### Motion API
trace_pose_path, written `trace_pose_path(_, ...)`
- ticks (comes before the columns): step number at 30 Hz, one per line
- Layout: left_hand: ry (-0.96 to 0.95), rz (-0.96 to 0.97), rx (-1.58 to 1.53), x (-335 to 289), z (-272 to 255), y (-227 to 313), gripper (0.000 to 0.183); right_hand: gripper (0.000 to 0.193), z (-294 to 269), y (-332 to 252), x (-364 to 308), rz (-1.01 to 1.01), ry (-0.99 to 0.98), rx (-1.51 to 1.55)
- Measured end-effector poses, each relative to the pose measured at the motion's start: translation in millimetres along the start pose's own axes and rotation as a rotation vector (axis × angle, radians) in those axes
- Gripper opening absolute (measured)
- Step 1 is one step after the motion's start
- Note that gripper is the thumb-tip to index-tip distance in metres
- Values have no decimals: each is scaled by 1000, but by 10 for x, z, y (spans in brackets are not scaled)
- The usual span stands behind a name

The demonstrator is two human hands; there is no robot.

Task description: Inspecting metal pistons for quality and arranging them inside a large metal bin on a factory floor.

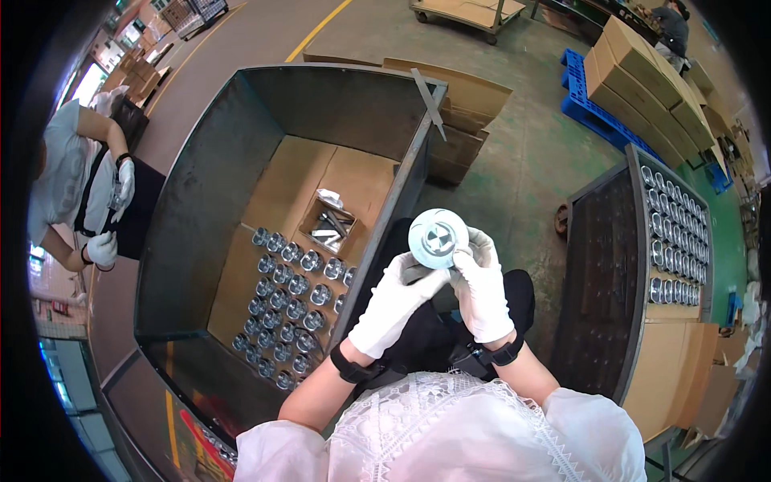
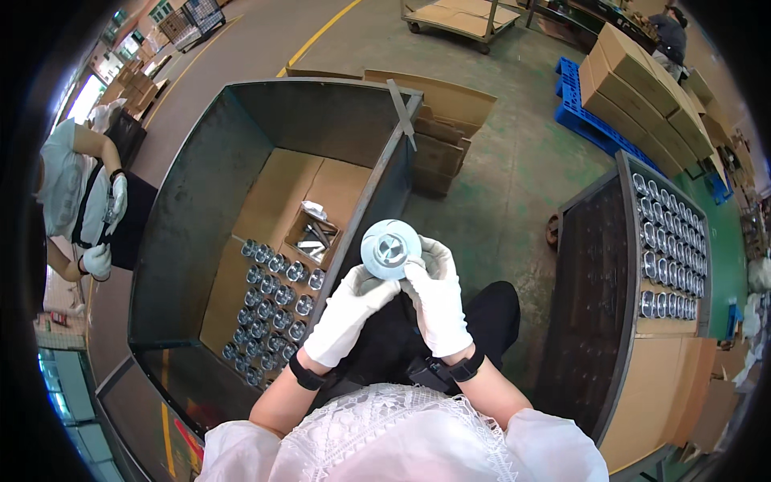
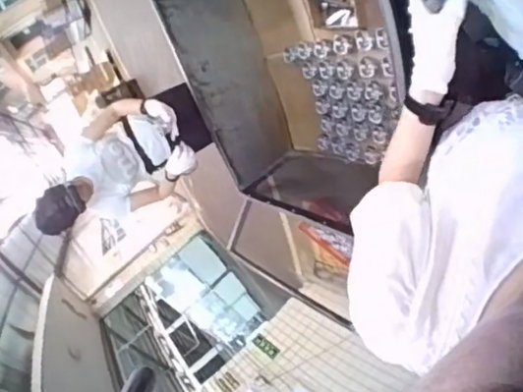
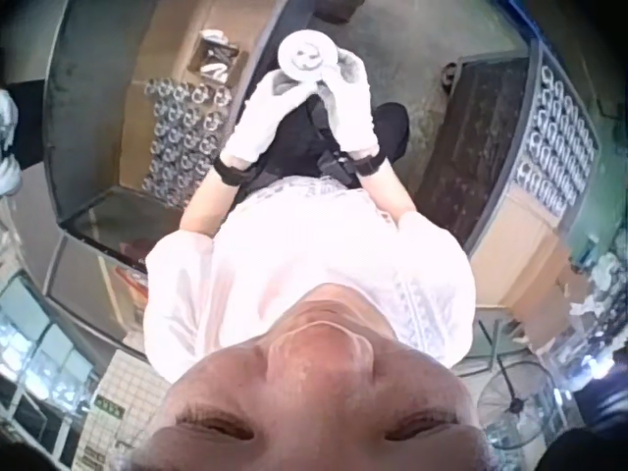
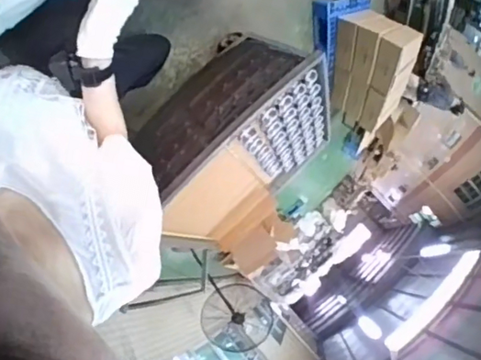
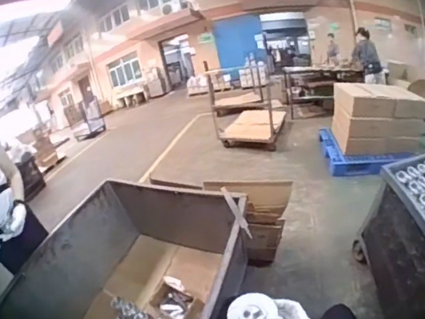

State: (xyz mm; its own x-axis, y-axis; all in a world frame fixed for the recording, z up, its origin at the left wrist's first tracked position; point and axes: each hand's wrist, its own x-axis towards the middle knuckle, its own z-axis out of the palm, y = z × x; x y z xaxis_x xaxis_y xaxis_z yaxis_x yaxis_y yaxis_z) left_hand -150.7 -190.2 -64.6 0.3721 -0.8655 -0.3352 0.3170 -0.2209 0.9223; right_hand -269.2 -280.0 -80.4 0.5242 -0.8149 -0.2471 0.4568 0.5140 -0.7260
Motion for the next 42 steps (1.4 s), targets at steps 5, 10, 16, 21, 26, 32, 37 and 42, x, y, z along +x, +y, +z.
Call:
trace_pose_path(5, 35, -23, -143, 150, -57, -223, 44, 48, 25, 55, -44, -44, 21, -91)
trace_pose_path(10, 69, -40, -400, 246, -25, -122, 52, 51, 62, 38, -27, -23, 34, -111)
trace_pose_path(16, -73, 65, -667, 239, -264, -13, 43, 51, 107, 32, 68, 165, -124, -59)
trace_pose_path(21, 163, 167, -587, 210, -452, -28, 38, 43, 425, -25, 205, 203, -240, -232)
trace_pose_path(26, 396, 266, -658, 173, -988, -28, 52, 26, 519, -103, 709, -44, -452, -865)
trace_pose_path(32, 297, 340, -121, 54, -1416, 73, 49, 41, 456, -372, 2188, -647, 8, -1445)
trace_pose_path(37, 303, 350, -451, -37, -1680, -36, 69, 36, 794, -98, 1957, -576, -247, -1319)
trace_pose_path(42, 310, 310, -307, -70, -1713, -17, 55, 35, 1110, 225, 1153, 74, -543, -877)
